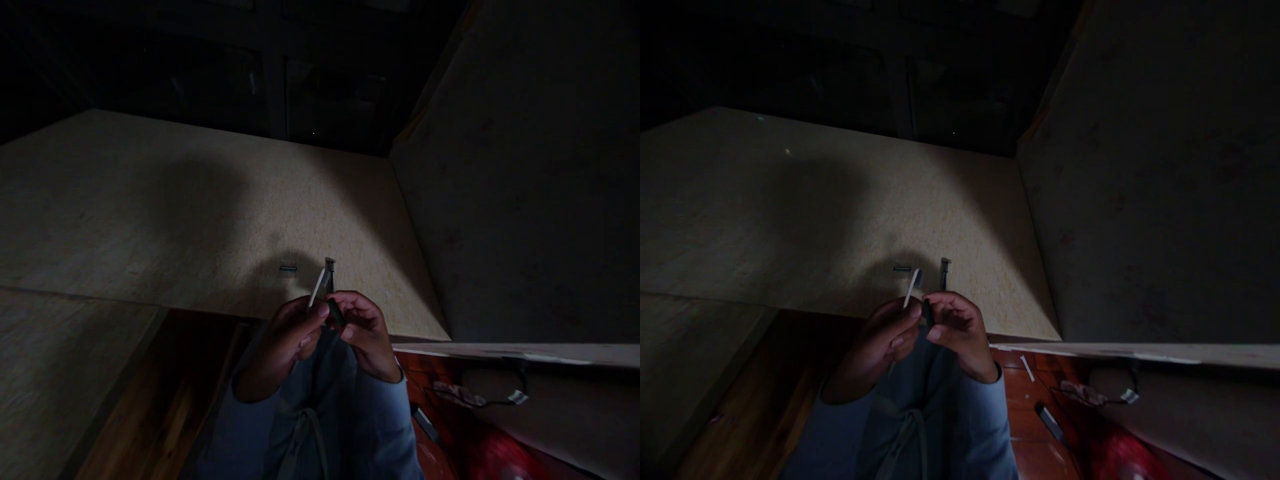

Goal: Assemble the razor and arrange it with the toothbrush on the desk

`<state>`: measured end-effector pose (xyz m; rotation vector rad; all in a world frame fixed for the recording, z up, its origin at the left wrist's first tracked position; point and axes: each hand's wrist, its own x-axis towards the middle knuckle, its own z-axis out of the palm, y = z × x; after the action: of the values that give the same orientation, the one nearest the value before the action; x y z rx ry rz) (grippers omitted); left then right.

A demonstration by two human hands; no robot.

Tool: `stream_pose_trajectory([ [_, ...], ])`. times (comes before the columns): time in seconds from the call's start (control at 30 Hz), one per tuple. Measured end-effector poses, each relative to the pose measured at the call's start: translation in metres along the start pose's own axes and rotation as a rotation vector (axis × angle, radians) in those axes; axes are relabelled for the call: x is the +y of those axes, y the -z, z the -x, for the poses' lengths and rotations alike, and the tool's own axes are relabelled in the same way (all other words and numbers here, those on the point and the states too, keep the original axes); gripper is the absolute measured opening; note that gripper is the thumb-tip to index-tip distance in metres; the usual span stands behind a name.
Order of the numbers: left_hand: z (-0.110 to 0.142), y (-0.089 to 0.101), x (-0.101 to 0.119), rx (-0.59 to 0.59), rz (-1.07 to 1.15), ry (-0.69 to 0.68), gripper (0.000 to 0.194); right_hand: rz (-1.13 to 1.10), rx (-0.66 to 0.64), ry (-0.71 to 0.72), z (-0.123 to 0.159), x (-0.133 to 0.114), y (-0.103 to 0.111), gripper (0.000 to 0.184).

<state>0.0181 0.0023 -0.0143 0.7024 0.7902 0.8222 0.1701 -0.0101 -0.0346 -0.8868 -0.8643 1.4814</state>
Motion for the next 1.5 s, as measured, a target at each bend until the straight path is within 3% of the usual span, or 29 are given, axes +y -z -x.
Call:
stream_pose_trajectory([
  [0.17, -0.002, 0.005, -0.004, -0.069, -0.071, -0.072, 0.057, -0.113, 0.045, 0.020, -0.002, 0.001, 0.000, 0.047],
  [0.33, -0.001, 0.005, -0.003, -0.011, -0.217, -0.026, 0.058, -0.154, 0.074, 0.073, -0.003, 0.002, 0.001, 0.044],
  [0.67, 0.006, -0.002, 0.004, -0.137, -0.314, 0.004, 0.058, -0.124, 0.186, 0.054, -0.003, -0.001, 0.002, 0.044],
  [1.0, 0.002, -0.001, 0.000, 0.108, -0.289, -0.058, 0.061, -0.100, 0.153, 0.059, -0.003, 0.002, -0.001, 0.040],
  [1.17, 0.005, -0.007, 0.004, 0.037, -0.343, -0.051, 0.062, -0.106, 0.192, 0.025, -0.002, 0.002, 0.001, 0.042],
  [1.37, 0.004, -0.005, 0.002, -0.141, -0.266, 0.018, 0.063, -0.093, 0.211, 0.041, -0.001, 0.000, 0.004, 0.043],
  [1.5, 0.003, 0.002, 0.000, -0.087, -0.209, 0.008, 0.061, -0.092, 0.155, 0.071, -0.001, 0.001, 0.002, 0.044],
])
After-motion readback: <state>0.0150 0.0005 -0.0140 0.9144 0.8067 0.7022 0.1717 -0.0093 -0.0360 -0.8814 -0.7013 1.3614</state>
